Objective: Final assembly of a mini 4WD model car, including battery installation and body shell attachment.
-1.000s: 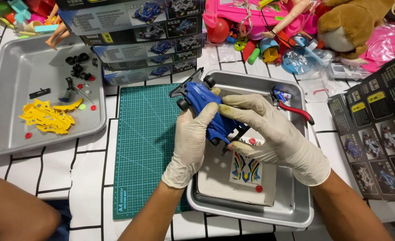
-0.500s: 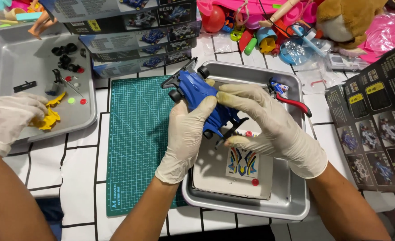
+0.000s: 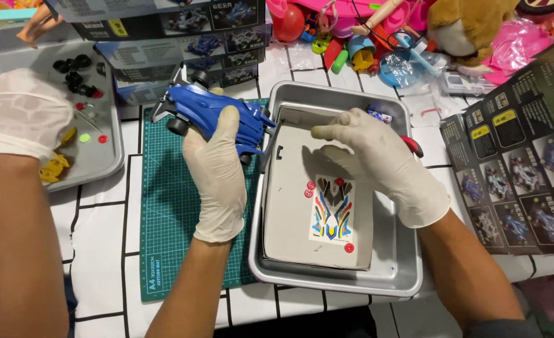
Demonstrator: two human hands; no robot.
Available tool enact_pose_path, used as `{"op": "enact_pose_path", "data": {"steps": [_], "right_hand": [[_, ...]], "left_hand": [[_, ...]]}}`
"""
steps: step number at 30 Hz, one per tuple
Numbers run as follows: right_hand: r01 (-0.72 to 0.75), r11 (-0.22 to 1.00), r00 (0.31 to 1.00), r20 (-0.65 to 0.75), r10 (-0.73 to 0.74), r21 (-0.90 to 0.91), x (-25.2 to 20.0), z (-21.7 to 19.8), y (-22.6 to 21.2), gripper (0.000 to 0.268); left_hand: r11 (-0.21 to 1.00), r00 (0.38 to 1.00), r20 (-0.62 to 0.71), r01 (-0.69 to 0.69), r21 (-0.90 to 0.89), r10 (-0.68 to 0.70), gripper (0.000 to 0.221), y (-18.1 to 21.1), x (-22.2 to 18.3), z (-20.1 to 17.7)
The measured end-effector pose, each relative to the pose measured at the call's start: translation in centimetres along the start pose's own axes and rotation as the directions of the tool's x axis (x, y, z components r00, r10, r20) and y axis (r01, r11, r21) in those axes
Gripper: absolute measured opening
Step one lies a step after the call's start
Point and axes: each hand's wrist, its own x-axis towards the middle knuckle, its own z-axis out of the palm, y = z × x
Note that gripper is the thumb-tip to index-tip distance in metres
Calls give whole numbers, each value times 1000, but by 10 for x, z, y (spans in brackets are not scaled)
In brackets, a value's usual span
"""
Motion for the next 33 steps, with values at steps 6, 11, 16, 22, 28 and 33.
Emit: {"op": "enact_pose_path", "data": {"steps": [6, 11, 16, 22, 28, 33], "right_hand": [[-51, 993, 985, 156, 67, -105, 40, 2, -50, 23], [-38, 962, 992, 105, 69, -271, 53, 50, -46, 30], [-108, 946, 980, 125, 152, -306, 51, 68, -29, 26], [-97, 981, 971, -199, 130, 167, 36, 27, -29, 7], [-97, 960, 903, -382, 196, 262, 16, -3, -43, 17], [42, 962, 893, -442, 84, 268, 12, 1, -67, 17]], "left_hand": [[999, 998, 57, -25, 46, 23, 53, -30, -1, 2], [999, 998, 56, 23, 24, -25, 46, -18, -4, 2], [999, 998, 61, 35, 0, -35, 45, -20, -2, -1], [997, 995, 84, 60, -44, -56, 49, -37, 9, -6], [996, 992, 100, 85, -22, -82, 50, -14, -5, 2], [997, 989, 132, 74, -6, -73, 53, -37, -2, 0]]}}
